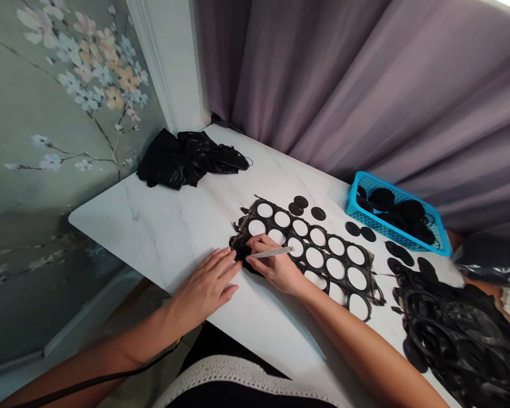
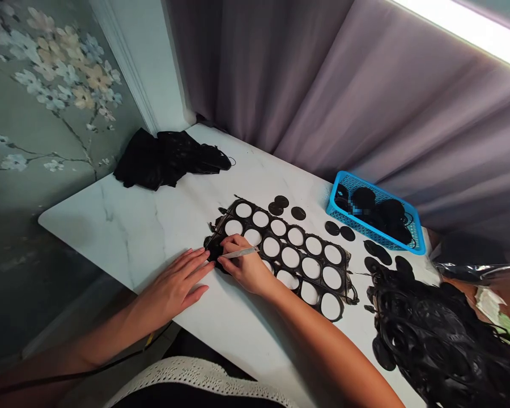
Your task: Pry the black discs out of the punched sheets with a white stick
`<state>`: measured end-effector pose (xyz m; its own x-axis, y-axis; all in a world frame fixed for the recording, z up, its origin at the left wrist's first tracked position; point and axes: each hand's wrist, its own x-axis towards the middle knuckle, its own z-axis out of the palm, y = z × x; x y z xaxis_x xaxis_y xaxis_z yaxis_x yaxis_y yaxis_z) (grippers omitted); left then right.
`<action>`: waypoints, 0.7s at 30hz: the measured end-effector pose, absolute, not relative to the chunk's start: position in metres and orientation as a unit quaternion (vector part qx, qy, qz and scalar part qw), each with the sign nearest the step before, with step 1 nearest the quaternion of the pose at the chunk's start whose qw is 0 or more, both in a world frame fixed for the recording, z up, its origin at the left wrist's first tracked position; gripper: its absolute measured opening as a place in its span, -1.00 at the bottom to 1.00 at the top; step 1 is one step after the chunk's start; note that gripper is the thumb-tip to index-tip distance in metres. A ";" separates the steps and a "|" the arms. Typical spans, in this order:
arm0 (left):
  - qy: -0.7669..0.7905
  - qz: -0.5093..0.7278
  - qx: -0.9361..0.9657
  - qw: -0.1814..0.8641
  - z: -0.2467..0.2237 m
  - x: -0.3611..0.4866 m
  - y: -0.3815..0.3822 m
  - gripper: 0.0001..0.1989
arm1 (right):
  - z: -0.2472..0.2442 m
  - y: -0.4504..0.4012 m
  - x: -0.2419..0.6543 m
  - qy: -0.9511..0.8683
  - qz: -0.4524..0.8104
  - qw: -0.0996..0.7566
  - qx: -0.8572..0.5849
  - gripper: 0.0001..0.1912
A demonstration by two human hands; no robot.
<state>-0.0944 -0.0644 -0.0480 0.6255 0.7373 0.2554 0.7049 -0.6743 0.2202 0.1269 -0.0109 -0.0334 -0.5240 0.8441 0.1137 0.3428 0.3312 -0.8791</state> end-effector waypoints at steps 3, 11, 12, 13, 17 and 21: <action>0.401 0.161 0.900 0.054 -0.049 -0.094 -0.065 -0.64 | -0.034 -0.011 0.125 -0.765 0.421 0.293 -0.390 -0.76; 0.393 0.167 0.902 0.060 -0.046 -0.093 -0.063 -0.68 | -0.037 -0.021 0.121 -0.839 0.304 0.255 -0.373 -0.88; 0.389 0.168 0.903 0.067 -0.046 -0.094 -0.063 -0.70 | -0.038 -0.022 0.118 -0.858 0.273 0.240 -0.363 -0.90; 0.385 0.170 0.904 0.075 -0.045 -0.094 -0.061 -0.71 | -0.038 -0.022 0.116 -0.872 0.246 0.227 -0.357 -0.91; 0.363 0.160 0.916 0.068 -0.043 -0.098 -0.054 -0.67 | -0.037 0.006 0.122 -0.807 0.216 0.294 -0.464 -0.87; 0.335 0.164 0.928 0.027 -0.044 -0.104 -0.047 -0.64 | -0.022 0.036 0.191 -0.606 0.222 0.442 -0.623 -0.80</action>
